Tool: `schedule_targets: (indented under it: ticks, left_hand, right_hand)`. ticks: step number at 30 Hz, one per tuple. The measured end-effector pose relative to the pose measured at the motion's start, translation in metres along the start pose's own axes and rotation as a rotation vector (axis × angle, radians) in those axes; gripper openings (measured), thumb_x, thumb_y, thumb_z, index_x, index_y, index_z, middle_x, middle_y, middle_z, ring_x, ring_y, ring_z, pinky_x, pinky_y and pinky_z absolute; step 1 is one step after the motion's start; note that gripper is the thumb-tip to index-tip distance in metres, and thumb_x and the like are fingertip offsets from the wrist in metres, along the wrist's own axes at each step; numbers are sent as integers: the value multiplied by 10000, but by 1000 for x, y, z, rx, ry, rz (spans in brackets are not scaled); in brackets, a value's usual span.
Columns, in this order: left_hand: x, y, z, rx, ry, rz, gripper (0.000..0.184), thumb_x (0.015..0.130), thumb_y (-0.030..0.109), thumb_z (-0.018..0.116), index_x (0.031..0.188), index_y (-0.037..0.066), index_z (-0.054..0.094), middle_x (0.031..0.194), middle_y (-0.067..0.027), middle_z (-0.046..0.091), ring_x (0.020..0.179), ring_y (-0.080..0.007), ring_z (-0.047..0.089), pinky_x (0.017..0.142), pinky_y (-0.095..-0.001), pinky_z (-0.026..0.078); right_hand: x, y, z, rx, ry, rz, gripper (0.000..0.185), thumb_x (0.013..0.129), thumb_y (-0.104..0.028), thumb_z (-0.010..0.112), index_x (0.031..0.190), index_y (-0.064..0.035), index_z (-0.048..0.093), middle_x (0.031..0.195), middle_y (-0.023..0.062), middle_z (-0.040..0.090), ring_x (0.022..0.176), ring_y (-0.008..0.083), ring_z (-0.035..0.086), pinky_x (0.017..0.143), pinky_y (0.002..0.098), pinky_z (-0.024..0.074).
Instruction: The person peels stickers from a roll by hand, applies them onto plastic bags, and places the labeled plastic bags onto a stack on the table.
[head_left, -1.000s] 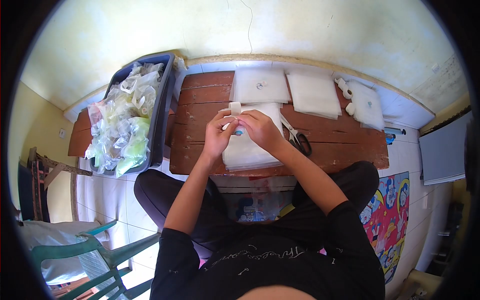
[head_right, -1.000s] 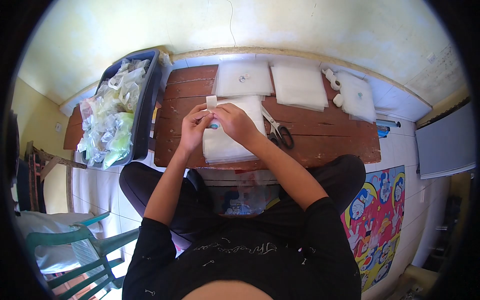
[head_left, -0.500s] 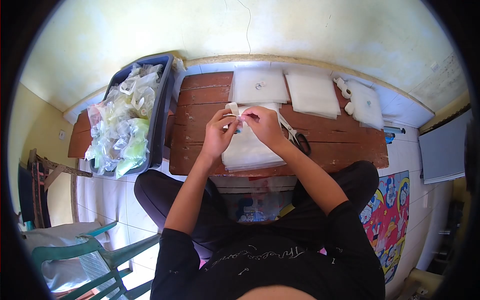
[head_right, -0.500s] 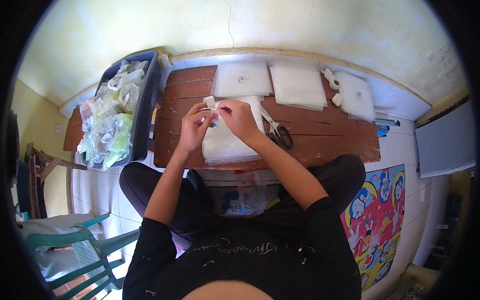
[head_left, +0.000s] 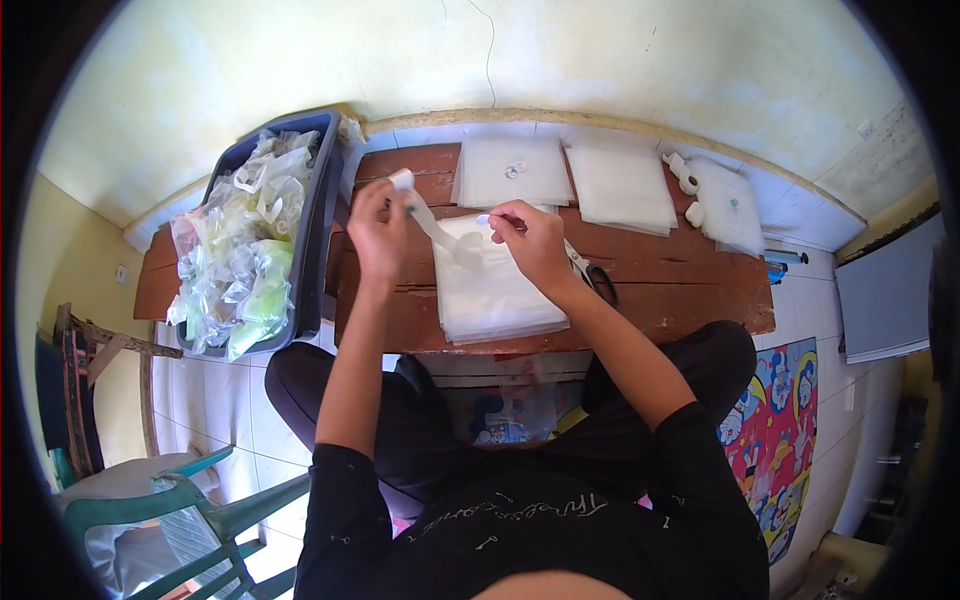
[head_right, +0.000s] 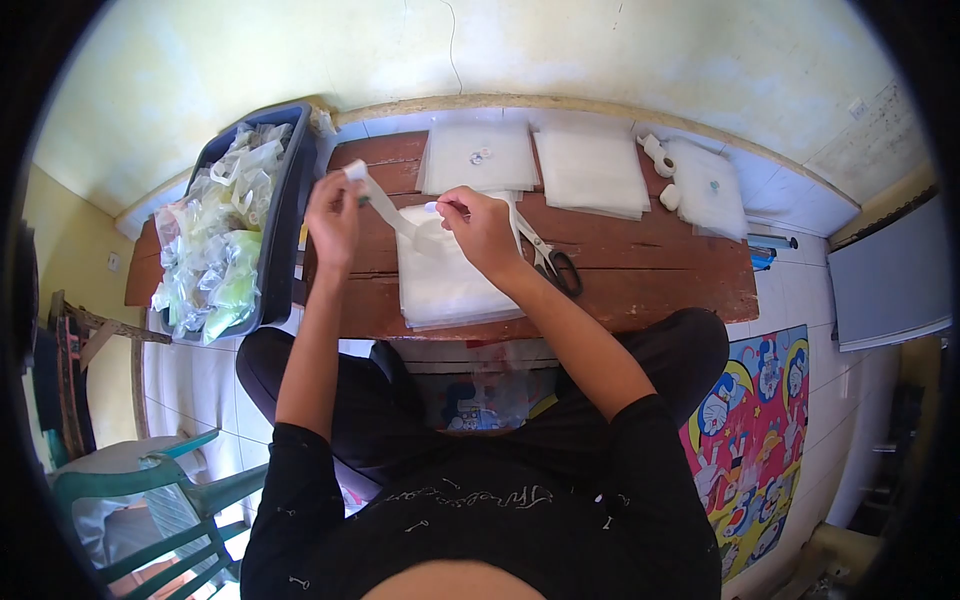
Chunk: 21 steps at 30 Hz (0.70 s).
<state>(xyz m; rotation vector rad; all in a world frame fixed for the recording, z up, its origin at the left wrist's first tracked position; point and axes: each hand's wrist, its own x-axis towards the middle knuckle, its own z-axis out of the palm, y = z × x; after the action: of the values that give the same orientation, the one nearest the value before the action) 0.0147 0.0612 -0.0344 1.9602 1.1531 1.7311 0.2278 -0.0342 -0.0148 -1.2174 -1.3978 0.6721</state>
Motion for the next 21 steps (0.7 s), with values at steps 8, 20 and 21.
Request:
schedule_targets:
  ticks: [8, 20, 21]
  left_hand:
    - [-33, -30, -4, 244, -196, 16, 137, 817, -3, 675, 948, -42, 664, 1053, -179, 640, 875, -317, 650, 758, -375, 529]
    - [-74, -25, 10, 424, -402, -160, 553, 799, 163, 737, 1237, -33, 462, 1168, -265, 554, 1070, -457, 539, 910, -492, 457]
    - [-74, -25, 10, 425, -400, -161, 553, 799, 163, 737, 1237, -33, 462, 1168, -265, 554, 1070, -457, 539, 910, -492, 457]
  right_hand:
    - [-6, 13, 1, 30, -31, -18, 113, 866, -55, 672, 936, 33, 663, 859, 132, 715, 771, 171, 712, 704, 277, 577]
    - [-21, 37, 9, 49, -142, -52, 109, 817, -25, 690, 910, 29, 704, 910, 130, 727, 797, 175, 706, 731, 272, 570]
    - [-21, 38, 9, 32, -144, -30, 102, 815, -26, 694, 900, 30, 704, 897, 127, 726, 794, 171, 706, 732, 272, 569]
